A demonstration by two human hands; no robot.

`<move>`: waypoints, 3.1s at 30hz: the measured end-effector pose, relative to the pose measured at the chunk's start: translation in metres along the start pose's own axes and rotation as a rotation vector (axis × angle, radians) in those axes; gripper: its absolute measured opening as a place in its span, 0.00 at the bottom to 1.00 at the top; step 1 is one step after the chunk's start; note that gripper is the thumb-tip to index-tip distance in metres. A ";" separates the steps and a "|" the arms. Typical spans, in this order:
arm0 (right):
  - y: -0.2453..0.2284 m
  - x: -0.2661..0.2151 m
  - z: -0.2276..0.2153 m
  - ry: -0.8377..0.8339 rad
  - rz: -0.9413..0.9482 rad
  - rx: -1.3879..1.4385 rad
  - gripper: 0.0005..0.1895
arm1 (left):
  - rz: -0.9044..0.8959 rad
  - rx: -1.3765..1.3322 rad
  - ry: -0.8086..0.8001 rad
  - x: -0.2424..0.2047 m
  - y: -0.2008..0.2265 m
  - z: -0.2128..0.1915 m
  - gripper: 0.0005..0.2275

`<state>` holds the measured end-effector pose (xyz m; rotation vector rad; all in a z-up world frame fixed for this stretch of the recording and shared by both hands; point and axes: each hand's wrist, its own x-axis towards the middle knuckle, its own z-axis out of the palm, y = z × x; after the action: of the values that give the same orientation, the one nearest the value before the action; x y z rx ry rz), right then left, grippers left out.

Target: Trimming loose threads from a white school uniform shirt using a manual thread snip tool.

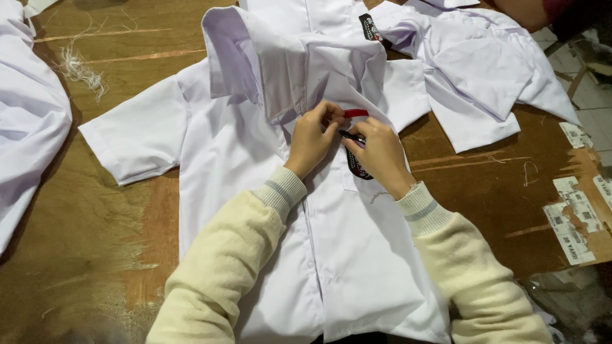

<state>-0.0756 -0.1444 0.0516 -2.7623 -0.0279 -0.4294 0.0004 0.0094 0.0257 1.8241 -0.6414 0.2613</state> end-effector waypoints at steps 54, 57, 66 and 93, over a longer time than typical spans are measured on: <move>0.013 -0.007 -0.003 0.017 0.205 0.596 0.19 | -0.243 1.386 0.542 0.063 -0.198 -0.378 0.11; 0.020 -0.006 0.000 0.025 0.151 0.583 0.18 | -0.098 1.252 0.450 0.063 -0.231 -0.390 0.03; 0.011 -0.009 -0.006 0.250 0.134 0.576 0.19 | 0.057 1.091 0.416 0.021 -0.127 -0.332 0.06; 0.072 -0.008 -0.037 0.054 0.331 0.211 0.12 | -0.036 0.762 -0.359 -0.109 0.026 -0.139 0.29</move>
<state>-0.0888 -0.2239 0.0582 -2.4834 0.3703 -0.3854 -0.0854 0.1654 0.0424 2.6497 -0.8233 0.1617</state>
